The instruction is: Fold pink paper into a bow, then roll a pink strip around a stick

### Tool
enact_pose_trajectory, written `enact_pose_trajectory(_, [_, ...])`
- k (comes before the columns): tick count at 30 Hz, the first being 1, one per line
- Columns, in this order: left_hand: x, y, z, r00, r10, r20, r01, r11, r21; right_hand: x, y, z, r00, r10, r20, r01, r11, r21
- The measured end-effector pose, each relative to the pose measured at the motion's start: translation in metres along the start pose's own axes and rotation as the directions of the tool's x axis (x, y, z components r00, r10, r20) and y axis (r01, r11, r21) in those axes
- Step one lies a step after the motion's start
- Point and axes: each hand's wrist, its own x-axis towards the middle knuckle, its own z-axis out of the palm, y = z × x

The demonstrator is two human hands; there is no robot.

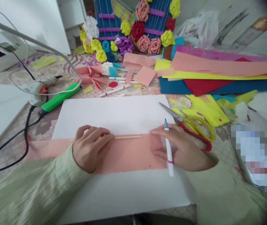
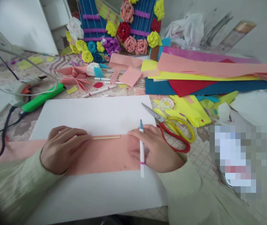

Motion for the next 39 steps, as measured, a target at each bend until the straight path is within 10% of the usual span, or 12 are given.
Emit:
enact_pose_trajectory(32, [0.0057,0.0039,-0.0044,0.999,0.035,-0.02,-0.035,0.999,0.031,0.0006,0.0,-0.0007,1.0,-0.008,-0.001,0.008,1.0,0.002])
enact_pose_trajectory(39, [0.0038,0.0044,-0.0005,0.997,0.036,-0.065,-0.034,0.999,0.037,0.0019,-0.0049,-0.0034,0.984,0.109,-0.141,-0.074,0.97,0.232])
